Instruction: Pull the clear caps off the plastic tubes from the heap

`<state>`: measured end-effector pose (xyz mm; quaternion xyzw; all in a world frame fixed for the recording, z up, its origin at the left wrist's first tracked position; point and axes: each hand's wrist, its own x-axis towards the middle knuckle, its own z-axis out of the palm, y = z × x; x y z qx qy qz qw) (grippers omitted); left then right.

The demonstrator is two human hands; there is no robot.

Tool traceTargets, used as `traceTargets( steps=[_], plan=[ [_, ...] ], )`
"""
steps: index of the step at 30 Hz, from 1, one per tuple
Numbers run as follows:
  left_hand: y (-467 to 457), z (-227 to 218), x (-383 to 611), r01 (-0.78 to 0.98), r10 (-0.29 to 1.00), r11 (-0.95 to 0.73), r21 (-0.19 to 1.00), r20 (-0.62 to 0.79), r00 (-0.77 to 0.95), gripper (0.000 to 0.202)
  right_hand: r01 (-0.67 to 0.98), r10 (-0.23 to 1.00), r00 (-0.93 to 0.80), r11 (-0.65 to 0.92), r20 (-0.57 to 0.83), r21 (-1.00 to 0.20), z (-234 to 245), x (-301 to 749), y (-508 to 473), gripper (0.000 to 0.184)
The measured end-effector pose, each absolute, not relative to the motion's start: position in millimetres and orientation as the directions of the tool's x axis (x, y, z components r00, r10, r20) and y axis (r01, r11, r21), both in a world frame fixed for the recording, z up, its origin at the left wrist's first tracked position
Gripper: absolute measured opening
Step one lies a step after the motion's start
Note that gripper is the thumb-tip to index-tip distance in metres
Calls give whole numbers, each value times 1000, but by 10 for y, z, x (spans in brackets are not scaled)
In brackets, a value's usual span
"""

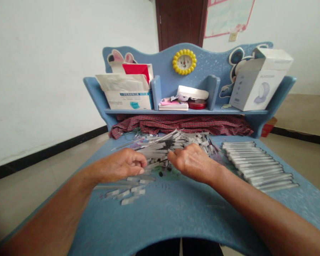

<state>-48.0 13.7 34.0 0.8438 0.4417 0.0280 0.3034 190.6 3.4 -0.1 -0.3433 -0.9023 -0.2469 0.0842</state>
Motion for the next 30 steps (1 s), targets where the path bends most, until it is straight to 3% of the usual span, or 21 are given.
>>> traceTargets(
  steps=[7,9,11,15,18,23,26,28,30],
  plan=[
    [133,263,-372,619,838,-334,711,-77,541,11,618,327,-730,692,600,375,-4,1802,-65,23],
    [135,254,-342,558,875,-304,772,-5,484,11,657,364,-676,692,641,301,8,1802,-60,22],
    [138,244,-322,485,903,-289,825,67,424,12,719,518,-630,671,578,183,-1,1807,-34,21],
    [131,229,-287,359,925,-290,887,165,342,15,799,774,-588,601,236,22,-87,1773,39,23],
    [114,224,-258,329,930,-307,893,208,302,15,830,825,-558,557,86,42,-156,1701,64,21],
    [111,214,-238,325,925,-319,890,218,312,13,830,830,-556,552,42,76,-177,1616,52,23],
    [115,213,-248,365,915,-333,869,204,348,12,790,800,-590,599,104,-132,-180,1650,77,18],
    [108,221,-259,420,906,-324,848,150,396,11,692,804,-577,576,146,-436,-190,1697,117,13],
    [97,235,-270,483,897,-314,818,88,434,11,496,831,-543,436,124,-751,-195,1746,163,8]
  ],
)
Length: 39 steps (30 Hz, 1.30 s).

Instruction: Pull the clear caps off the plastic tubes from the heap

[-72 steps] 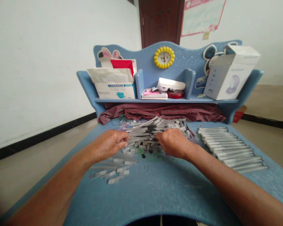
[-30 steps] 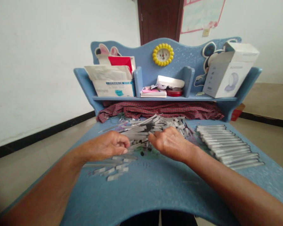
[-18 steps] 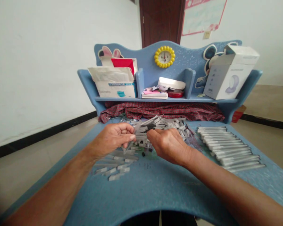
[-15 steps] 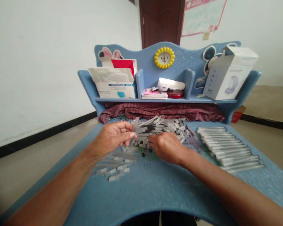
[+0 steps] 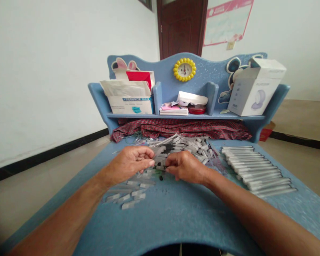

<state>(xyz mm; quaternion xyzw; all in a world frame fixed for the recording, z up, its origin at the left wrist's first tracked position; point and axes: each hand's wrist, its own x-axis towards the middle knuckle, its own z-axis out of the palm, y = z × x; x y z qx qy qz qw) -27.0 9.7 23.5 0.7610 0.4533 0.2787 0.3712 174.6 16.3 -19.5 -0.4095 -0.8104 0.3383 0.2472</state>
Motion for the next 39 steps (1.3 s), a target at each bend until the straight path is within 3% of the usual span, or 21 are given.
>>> traceTargets(
  steps=[1,3,8,22,39],
  plan=[
    [91,243,-275,507,892,-314,803,67,446,11,383,844,-526,342,101,-858,-191,1768,184,10],
    [84,258,-284,538,882,-328,776,47,469,11,187,865,-495,199,82,-962,-168,1803,212,19],
    [82,281,-294,565,868,-345,750,25,497,12,-15,899,-421,129,123,-992,-72,1850,212,32],
    [76,282,-294,577,832,-360,733,-27,554,12,-69,894,-405,180,193,-981,-9,1845,167,28],
    [84,252,-339,592,781,-368,717,-108,615,17,37,869,-449,252,210,-967,-11,1836,103,22]
  ],
)
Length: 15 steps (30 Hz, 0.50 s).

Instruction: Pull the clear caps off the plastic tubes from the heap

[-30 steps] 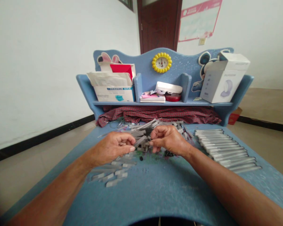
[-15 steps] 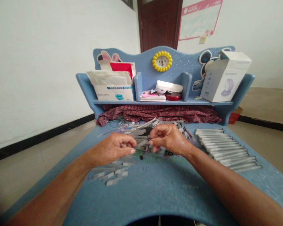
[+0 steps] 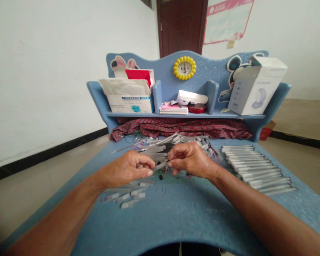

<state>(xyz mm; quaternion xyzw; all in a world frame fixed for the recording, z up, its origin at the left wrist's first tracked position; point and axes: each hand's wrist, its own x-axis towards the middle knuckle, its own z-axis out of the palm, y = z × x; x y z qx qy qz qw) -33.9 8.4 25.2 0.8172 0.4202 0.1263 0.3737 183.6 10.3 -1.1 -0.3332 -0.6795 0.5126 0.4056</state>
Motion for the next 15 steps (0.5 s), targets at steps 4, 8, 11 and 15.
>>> traceTargets(
  steps=[4,8,11,15],
  plan=[
    [82,270,-355,572,781,-352,741,-105,616,17,43,864,-456,262,215,-964,3,1850,94,22],
    [87,290,-366,558,784,-333,760,-106,611,17,48,868,-451,256,207,-966,16,1856,89,24],
    [87,290,-369,568,785,-325,756,-119,608,18,48,867,-450,261,212,-964,21,1851,81,24],
    [82,287,-371,571,777,-319,757,-136,614,19,44,858,-463,271,221,-962,15,1851,77,23]
  ],
)
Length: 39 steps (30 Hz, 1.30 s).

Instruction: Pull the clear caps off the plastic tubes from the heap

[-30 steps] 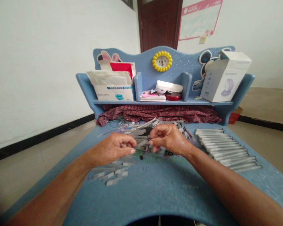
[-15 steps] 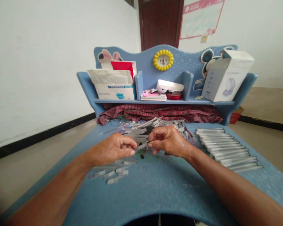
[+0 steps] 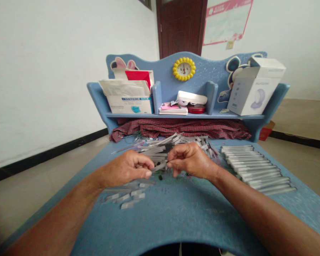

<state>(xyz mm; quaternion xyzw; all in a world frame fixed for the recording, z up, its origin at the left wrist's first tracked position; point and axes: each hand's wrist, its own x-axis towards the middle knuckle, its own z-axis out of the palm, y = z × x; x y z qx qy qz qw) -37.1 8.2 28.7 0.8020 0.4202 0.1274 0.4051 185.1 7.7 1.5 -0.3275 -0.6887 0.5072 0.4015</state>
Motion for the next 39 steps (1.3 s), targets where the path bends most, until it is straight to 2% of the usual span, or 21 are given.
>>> traceTargets(
  steps=[7,19,22,27,34,39],
  plan=[
    [75,308,-375,540,767,-262,800,-167,619,21,47,856,-473,259,207,-965,18,1862,75,23],
    [63,290,-351,543,771,-319,777,-120,625,18,22,849,-509,181,145,-983,-39,1885,120,24],
    [61,296,-349,544,786,-309,781,-113,608,16,71,841,-528,179,115,-981,-57,1910,131,25],
    [57,307,-337,556,792,-310,771,-115,600,15,194,844,-527,229,96,-954,-74,1928,135,19],
    [50,272,-304,602,799,-357,714,-101,593,14,367,803,-570,437,172,-821,0,1920,99,12],
    [43,262,-290,616,793,-367,697,-113,599,13,419,770,-627,456,113,-785,20,1939,87,15]
  ],
)
